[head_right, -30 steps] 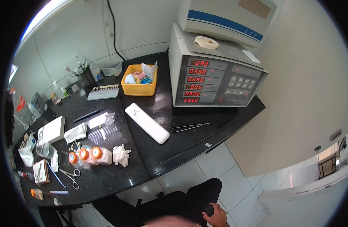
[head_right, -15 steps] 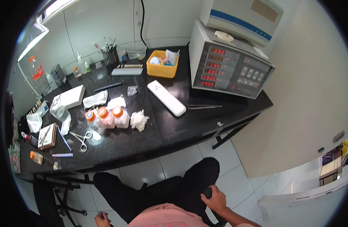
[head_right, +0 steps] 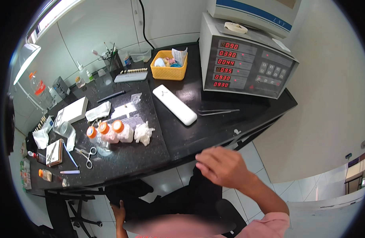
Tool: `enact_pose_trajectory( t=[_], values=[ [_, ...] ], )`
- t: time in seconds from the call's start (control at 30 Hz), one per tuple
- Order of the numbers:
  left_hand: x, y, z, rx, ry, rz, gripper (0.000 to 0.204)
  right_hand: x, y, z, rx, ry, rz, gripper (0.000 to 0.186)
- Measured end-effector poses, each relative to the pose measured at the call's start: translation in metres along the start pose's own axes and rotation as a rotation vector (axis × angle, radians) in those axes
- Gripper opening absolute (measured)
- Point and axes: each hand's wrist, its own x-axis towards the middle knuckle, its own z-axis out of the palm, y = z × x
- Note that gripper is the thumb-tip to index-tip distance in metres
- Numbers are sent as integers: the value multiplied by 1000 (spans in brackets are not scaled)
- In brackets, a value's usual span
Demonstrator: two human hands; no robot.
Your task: The recorder examines, fits together, and reviews documentation for dental cast models at a laboratory workbench.
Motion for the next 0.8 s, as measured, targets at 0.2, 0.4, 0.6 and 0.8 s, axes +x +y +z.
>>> enact_pose_trajectory(
  t=[0.2, 0.4, 0.6, 0.8],
  values=[
    [2, 12, 27, 71, 251, -15, 80, 126, 52, 18, 97, 81, 215, 12],
    [12, 33, 52, 49, 441, 42, 74, 220, 142, 93, -112, 150, 274, 35],
    [0, 50, 60, -32, 450, 26, 72, 258, 171, 128, -206, -113, 589, 61],
    [-5, 56, 58, -63, 493, -19, 71, 264, 181, 135, -166, -109, 634, 56]
  ],
)
